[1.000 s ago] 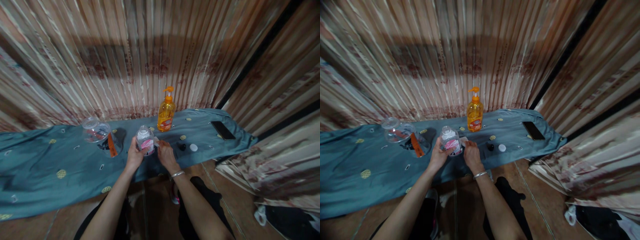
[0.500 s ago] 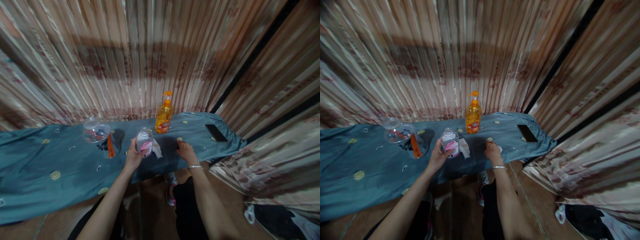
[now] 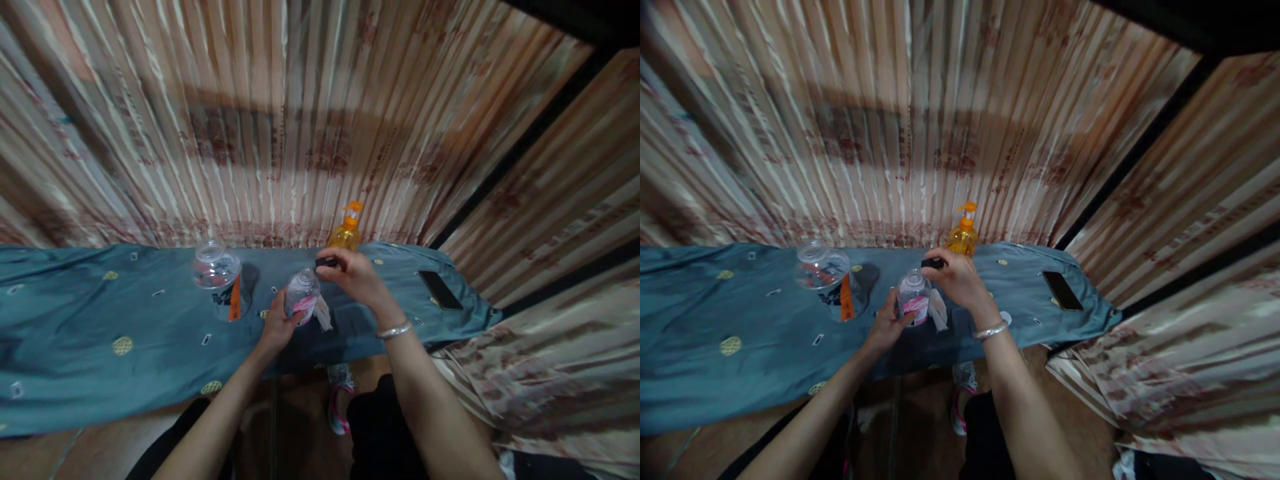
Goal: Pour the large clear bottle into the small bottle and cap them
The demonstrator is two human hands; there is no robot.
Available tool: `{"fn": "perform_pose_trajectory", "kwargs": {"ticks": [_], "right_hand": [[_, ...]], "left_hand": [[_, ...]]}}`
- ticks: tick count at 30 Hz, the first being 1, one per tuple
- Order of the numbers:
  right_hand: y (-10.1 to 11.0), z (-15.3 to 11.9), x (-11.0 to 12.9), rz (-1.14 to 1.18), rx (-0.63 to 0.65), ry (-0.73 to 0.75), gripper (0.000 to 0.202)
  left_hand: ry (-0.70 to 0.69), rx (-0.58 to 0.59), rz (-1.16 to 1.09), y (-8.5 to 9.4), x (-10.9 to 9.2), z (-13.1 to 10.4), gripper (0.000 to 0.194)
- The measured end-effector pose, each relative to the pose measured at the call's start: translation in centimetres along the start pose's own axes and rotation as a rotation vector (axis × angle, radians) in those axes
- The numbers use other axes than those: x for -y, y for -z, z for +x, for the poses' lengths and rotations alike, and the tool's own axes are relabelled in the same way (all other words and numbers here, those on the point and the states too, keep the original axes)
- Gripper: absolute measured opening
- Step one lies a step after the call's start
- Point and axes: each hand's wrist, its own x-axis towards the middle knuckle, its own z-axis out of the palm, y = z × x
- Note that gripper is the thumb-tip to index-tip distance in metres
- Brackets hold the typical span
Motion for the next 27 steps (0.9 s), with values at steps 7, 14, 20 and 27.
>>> {"fn": "perform_pose_trajectory", "kwargs": {"ticks": [7, 14, 20, 27], "right_hand": [[0.9, 2.3, 5.2, -0.401, 0.339, 0.315, 0.028], [0.9, 2.7, 6.7, -0.665, 0.453, 0.359, 0.023], [0.5, 2.4, 6.5, -0.790, 0.473, 0.400, 0.019], [0.0, 2.4, 6.2, -0.886, 0.459, 0.436, 0.008]], "left_hand": [[0.009, 0.006, -0.046, 0.0, 0.1, -0.1, 0.056], [0.011, -0.001, -0.074, 0.1, -0.4, -0.2, 0.058], [0.001, 0.010, -0.076, 0.2, -0.4, -0.4, 0.056], [-0.020, 0.014, -0.074, 0.1, -0.5, -0.4, 0.055]]}}
